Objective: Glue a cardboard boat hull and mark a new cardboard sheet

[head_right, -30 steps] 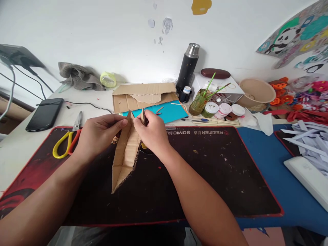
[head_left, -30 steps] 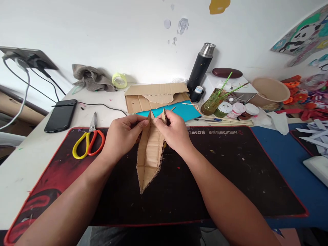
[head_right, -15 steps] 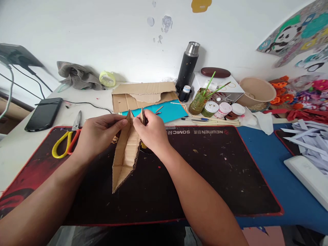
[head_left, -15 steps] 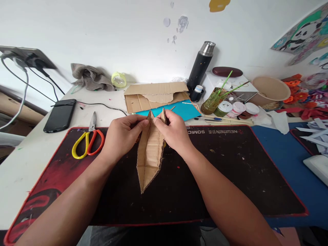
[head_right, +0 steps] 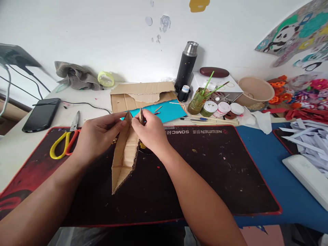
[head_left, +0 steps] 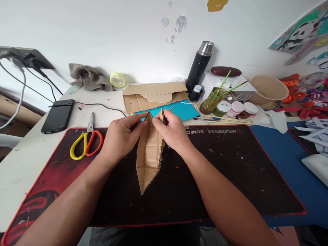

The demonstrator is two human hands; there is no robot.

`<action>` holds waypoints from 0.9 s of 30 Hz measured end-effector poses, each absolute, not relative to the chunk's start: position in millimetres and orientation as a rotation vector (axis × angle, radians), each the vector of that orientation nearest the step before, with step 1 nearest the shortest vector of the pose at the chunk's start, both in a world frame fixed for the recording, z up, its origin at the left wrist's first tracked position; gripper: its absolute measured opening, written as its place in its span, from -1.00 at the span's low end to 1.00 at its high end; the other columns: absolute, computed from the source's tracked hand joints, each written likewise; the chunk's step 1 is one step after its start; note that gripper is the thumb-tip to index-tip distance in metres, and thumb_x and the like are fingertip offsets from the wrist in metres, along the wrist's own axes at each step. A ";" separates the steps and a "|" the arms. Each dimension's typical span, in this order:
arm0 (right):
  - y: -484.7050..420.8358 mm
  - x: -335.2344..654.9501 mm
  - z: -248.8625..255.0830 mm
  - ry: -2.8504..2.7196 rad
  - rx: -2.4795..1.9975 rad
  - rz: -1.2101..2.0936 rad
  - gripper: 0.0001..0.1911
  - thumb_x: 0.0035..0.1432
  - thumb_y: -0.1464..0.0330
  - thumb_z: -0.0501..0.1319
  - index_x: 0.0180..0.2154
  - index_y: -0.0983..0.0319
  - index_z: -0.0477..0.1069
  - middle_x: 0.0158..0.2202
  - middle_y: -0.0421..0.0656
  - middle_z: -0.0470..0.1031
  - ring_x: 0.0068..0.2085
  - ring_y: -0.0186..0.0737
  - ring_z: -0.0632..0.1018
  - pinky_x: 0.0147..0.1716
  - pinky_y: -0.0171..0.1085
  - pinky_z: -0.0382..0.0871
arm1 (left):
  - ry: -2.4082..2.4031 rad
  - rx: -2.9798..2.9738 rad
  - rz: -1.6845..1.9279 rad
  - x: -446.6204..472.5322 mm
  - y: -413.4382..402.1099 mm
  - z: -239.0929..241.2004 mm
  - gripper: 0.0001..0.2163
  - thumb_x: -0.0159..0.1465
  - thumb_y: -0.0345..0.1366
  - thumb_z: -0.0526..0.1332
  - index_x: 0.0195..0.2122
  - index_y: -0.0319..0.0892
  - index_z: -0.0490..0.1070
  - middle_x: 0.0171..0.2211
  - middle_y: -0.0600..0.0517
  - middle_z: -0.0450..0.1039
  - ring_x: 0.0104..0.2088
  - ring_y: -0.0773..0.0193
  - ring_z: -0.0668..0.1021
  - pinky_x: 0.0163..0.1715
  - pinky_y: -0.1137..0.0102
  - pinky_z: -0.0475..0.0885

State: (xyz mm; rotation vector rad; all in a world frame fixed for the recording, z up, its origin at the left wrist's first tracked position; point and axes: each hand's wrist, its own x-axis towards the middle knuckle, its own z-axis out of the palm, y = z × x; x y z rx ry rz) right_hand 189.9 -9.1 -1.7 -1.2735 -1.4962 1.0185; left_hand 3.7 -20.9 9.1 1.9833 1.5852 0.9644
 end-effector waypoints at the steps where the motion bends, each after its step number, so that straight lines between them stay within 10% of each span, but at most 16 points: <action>1: -8.8 190.0 -1.7 -1.496 -1.275 1.027 -0.84 0.28 0.32 0.25 -0.37 0.12 0.34 -0.42 -0.30 0.34 -0.33 -0.20 0.39 -0.28 -0.19 0.24 | 1.584 1.999 0.963 3.8 -21.2 9.2 -0.61 0.42 -0.10 0.27 0.17 -0.08 0.70 -0.35 0.08 0.71 -0.44 0.28 0.56 -0.34 0.40 0.45; 27: -5.4 190.7 -11.6 -1.499 -1.254 1.006 -0.71 0.33 0.23 0.24 -0.43 0.11 0.23 -0.43 -0.29 0.29 -0.34 -0.21 0.35 -0.30 -0.22 0.21 | 1.547 2.019 0.918 7.6 -20.2 4.7 -0.62 0.42 -0.09 0.26 0.15 -0.08 0.70 -0.36 0.06 0.67 -0.41 0.26 0.57 -0.28 0.38 0.45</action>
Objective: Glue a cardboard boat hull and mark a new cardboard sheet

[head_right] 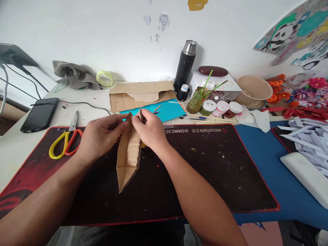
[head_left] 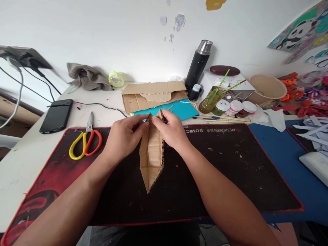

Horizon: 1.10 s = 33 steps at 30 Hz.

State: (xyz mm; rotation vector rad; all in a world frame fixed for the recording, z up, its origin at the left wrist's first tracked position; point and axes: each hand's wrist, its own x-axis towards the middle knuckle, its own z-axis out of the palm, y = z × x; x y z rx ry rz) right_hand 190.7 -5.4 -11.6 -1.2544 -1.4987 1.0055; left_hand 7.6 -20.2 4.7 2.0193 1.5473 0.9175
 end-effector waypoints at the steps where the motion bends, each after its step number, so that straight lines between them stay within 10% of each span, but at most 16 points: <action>1: -5.4 190.6 -11.5 -1.495 -1.249 1.008 -0.71 0.33 0.24 0.24 -0.43 0.11 0.23 -0.43 -0.29 0.28 -0.34 -0.21 0.35 -0.31 -0.22 0.21 | 1.543 2.009 0.921 7.6 -20.3 5.1 -0.62 0.42 -0.08 0.26 0.15 -0.08 0.70 -0.37 0.07 0.67 -0.42 0.26 0.56 -0.29 0.39 0.45; 33: -4.0 190.3 -10.4 -1.481 -1.253 0.981 -0.71 0.33 0.25 0.24 -0.43 0.10 0.23 -0.46 -0.30 0.29 -0.36 -0.21 0.35 -0.33 -0.22 0.19 | 1.551 2.056 1.017 13.3 -19.0 -2.9 -0.69 0.46 -0.18 0.26 0.14 -0.01 0.71 0.02 -0.02 0.76 0.01 -0.01 0.76 0.03 0.25 0.62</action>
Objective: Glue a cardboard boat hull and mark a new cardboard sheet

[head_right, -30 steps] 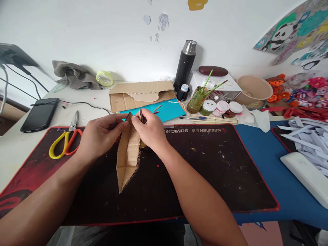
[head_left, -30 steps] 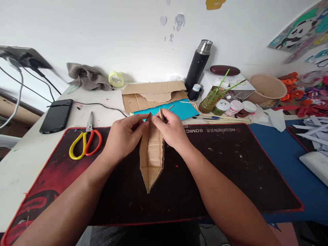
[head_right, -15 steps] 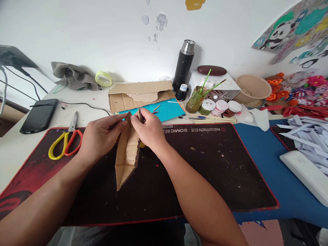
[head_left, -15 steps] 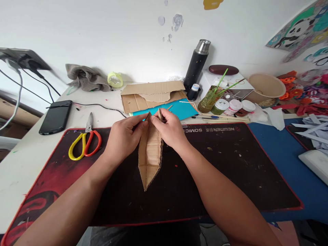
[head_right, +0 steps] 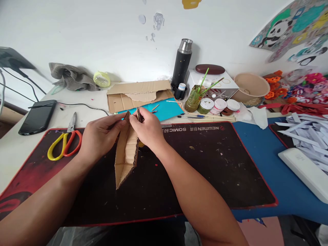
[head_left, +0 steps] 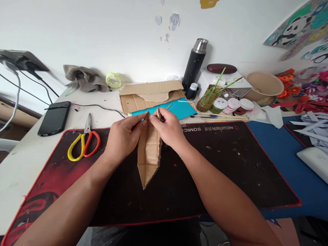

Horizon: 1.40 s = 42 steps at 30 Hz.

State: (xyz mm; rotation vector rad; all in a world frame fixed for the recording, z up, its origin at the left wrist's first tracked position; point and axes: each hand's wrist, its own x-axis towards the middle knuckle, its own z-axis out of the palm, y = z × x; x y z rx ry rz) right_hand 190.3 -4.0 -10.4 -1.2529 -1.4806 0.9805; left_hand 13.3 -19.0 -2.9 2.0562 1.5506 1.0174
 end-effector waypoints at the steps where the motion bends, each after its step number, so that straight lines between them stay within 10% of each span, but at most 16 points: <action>1: -4.1 190.3 -10.4 -1.480 -1.249 0.982 -0.71 0.33 0.25 0.24 -0.43 0.10 0.23 -0.46 -0.31 0.29 -0.36 -0.21 0.35 -0.33 -0.22 0.19 | 1.552 2.058 1.017 13.2 -18.9 -3.0 -0.69 0.46 -0.17 0.26 0.14 -0.01 0.71 0.01 -0.02 0.76 0.00 -0.01 0.76 0.03 0.24 0.62; 42: -5.0 188.3 -10.3 -1.471 -1.212 0.973 -0.70 0.35 0.24 0.23 -0.42 0.10 0.21 -0.42 -0.30 0.37 -0.34 -0.21 0.40 -0.31 -0.20 0.17 | 1.551 2.128 1.124 11.9 -17.6 -9.7 -0.71 0.46 -0.20 0.28 0.11 -0.01 0.73 -0.04 0.01 0.78 -0.10 0.03 0.78 -0.06 0.24 0.68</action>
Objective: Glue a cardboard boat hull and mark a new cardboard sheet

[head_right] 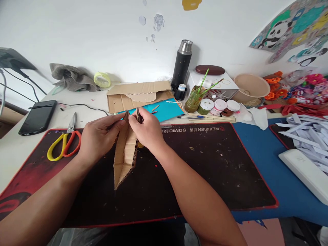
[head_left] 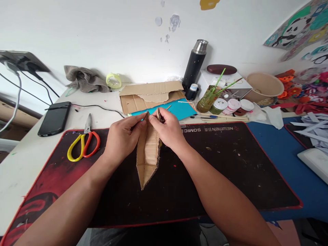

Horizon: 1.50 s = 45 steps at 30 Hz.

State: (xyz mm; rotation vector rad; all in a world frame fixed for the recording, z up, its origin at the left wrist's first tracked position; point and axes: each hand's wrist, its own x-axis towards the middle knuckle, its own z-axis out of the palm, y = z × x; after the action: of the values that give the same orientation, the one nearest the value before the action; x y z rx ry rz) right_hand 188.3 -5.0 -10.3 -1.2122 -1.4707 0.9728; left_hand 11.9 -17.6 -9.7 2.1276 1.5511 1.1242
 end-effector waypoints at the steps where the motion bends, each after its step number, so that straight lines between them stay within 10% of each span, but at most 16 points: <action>1: -5.1 188.3 -10.3 -1.470 -1.212 0.974 -0.70 0.35 0.24 0.23 -0.42 0.10 0.20 -0.42 -0.30 0.37 -0.34 -0.21 0.40 -0.31 -0.20 0.17 | 1.552 2.129 1.125 11.8 -17.6 -9.7 -0.71 0.46 -0.20 0.28 0.11 -0.01 0.73 -0.04 0.01 0.78 -0.10 0.03 0.78 -0.06 0.25 0.68; 45: -4.3 188.3 -9.0 -1.438 -1.215 0.989 -0.76 0.37 0.25 0.23 -0.38 0.10 0.29 -0.43 -0.31 0.36 -0.33 -0.20 0.40 -0.28 -0.21 0.24 | 1.483 2.090 1.101 15.6 -20.2 -4.1 -0.62 0.43 -0.12 0.28 0.19 -0.10 0.67 -0.16 -0.03 0.73 -0.28 0.17 0.67 -0.22 0.34 0.56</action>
State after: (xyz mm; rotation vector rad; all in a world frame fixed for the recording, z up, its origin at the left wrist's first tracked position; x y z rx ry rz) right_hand 188.3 -4.3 -9.0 -1.2154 -1.4378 0.9887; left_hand 15.6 -20.2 -4.1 2.0901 1.4829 1.1012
